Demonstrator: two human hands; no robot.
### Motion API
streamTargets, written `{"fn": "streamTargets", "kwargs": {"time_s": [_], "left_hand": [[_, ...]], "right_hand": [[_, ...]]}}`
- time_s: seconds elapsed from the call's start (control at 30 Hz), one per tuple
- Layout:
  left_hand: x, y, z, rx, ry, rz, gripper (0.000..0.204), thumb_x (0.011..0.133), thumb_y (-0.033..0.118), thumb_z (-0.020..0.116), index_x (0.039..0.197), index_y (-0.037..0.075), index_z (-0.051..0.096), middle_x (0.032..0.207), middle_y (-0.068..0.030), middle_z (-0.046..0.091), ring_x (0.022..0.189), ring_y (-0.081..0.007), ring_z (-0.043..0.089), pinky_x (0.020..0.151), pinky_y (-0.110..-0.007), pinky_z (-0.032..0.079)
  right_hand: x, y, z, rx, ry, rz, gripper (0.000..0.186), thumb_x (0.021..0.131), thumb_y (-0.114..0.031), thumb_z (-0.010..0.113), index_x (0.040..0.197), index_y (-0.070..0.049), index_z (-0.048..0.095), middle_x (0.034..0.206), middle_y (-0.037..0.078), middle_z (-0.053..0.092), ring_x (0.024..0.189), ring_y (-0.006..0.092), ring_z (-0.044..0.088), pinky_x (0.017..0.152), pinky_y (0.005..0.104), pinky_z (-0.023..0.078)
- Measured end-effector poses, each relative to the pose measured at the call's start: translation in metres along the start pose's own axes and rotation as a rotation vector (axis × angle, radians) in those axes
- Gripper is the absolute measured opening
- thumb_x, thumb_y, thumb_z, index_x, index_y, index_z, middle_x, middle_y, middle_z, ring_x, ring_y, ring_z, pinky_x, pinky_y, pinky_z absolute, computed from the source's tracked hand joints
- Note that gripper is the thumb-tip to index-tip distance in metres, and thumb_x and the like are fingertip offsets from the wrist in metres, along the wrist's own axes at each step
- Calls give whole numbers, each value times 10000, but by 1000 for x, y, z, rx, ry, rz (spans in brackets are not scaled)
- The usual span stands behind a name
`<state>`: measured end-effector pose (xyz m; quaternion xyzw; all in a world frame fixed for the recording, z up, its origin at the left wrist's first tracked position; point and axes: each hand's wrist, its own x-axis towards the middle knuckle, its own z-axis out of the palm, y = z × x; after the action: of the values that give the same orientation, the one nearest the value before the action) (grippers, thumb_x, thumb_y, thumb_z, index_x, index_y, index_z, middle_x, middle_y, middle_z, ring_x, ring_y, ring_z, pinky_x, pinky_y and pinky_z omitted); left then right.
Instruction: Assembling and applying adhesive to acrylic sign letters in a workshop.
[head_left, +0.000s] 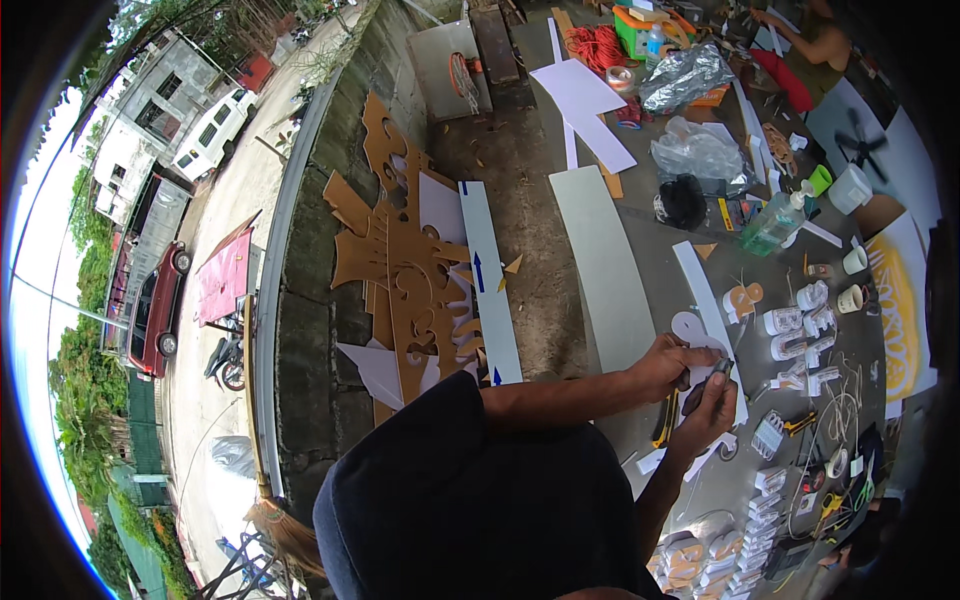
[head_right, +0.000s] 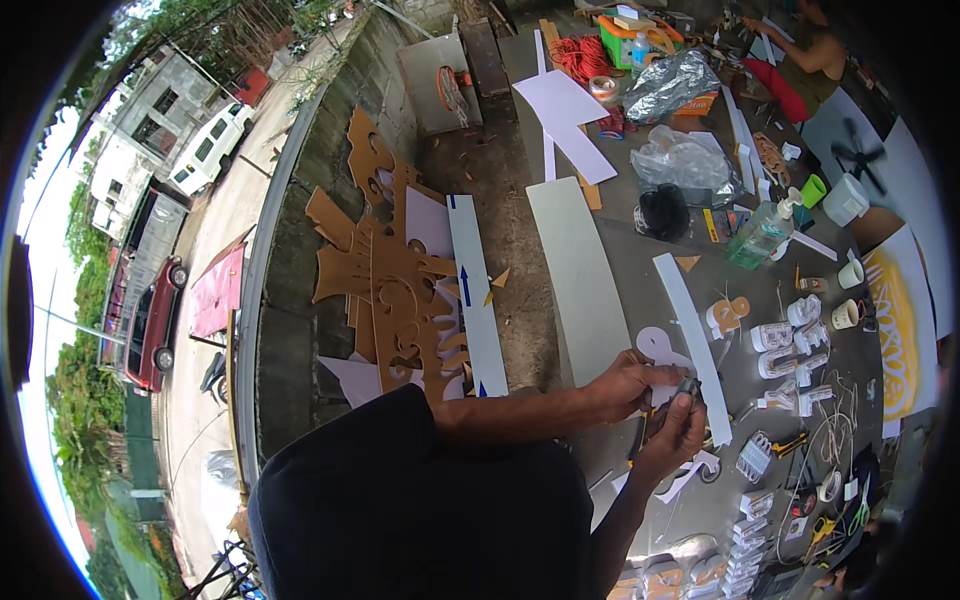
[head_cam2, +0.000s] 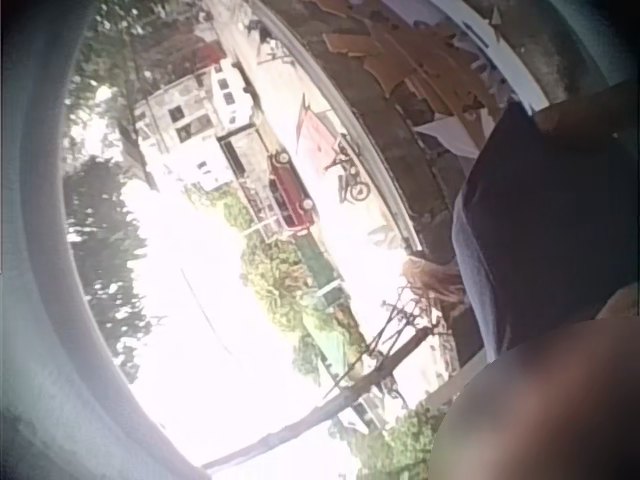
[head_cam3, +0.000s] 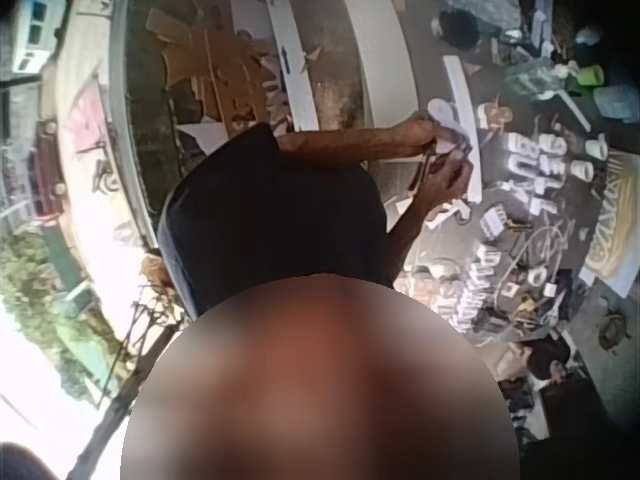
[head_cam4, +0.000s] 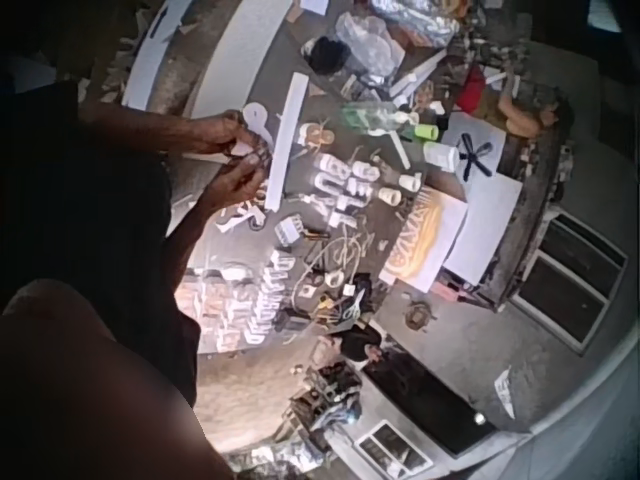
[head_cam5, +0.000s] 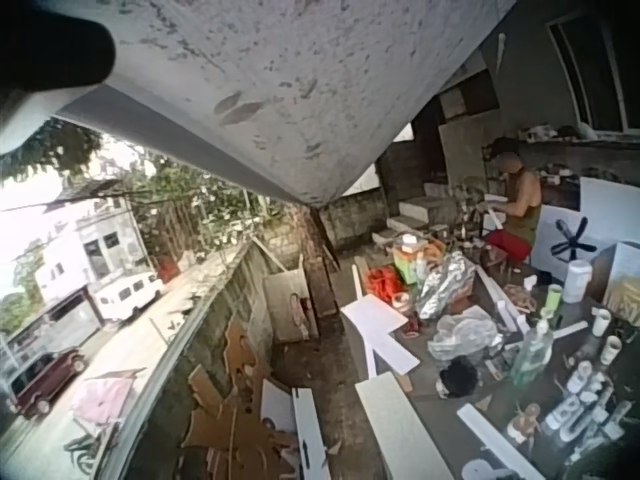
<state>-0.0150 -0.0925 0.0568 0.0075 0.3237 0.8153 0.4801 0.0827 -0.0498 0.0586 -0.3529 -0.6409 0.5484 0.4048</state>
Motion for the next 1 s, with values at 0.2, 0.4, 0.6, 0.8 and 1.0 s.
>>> {"fn": "streamTargets", "kwargs": {"time_s": [0.2,0.4,0.6,0.8,1.0], "left_hand": [[-13,-6,3,52,9,-32,225,898,47,677,1108,-33,671,1016,-116,715,902,-190,695,708,-312,574],[-11,-16,-6,112,31,19,244,881,70,700,1097,-42,678,996,-100,715,821,-160,678,555,-270,502],[-16,-18,-6,74,94,83,185,860,94,743,1009,-6,701,814,-68,697,544,-104,559,412,-247,366],[-24,-17,-17,68,81,32,243,877,84,712,1083,-38,671,1004,-113,711,858,-186,683,634,-316,541],[-31,-13,-19,60,78,-2,243,864,116,744,1067,-4,684,961,-82,714,791,-157,669,556,-293,487]], "right_hand": [[-7,0,-13,175,-57,119,265,1024,-265,581,847,-69,563,645,-65,441,585,0,393,484,178,283],[-4,12,-22,28,-107,-4,294,1024,-262,584,823,-51,543,646,-54,446,581,12,384,490,187,277],[-9,3,-16,55,-93,25,292,1026,-263,584,840,-40,560,661,-51,443,604,14,391,497,190,280],[-18,10,-18,18,-157,-1,273,1027,-251,583,853,-41,568,663,-57,436,608,12,391,502,187,283],[-27,3,-7,47,-85,18,340,1037,-278,556,757,-92,502,598,-64,389,531,13,336,473,206,229]]}}
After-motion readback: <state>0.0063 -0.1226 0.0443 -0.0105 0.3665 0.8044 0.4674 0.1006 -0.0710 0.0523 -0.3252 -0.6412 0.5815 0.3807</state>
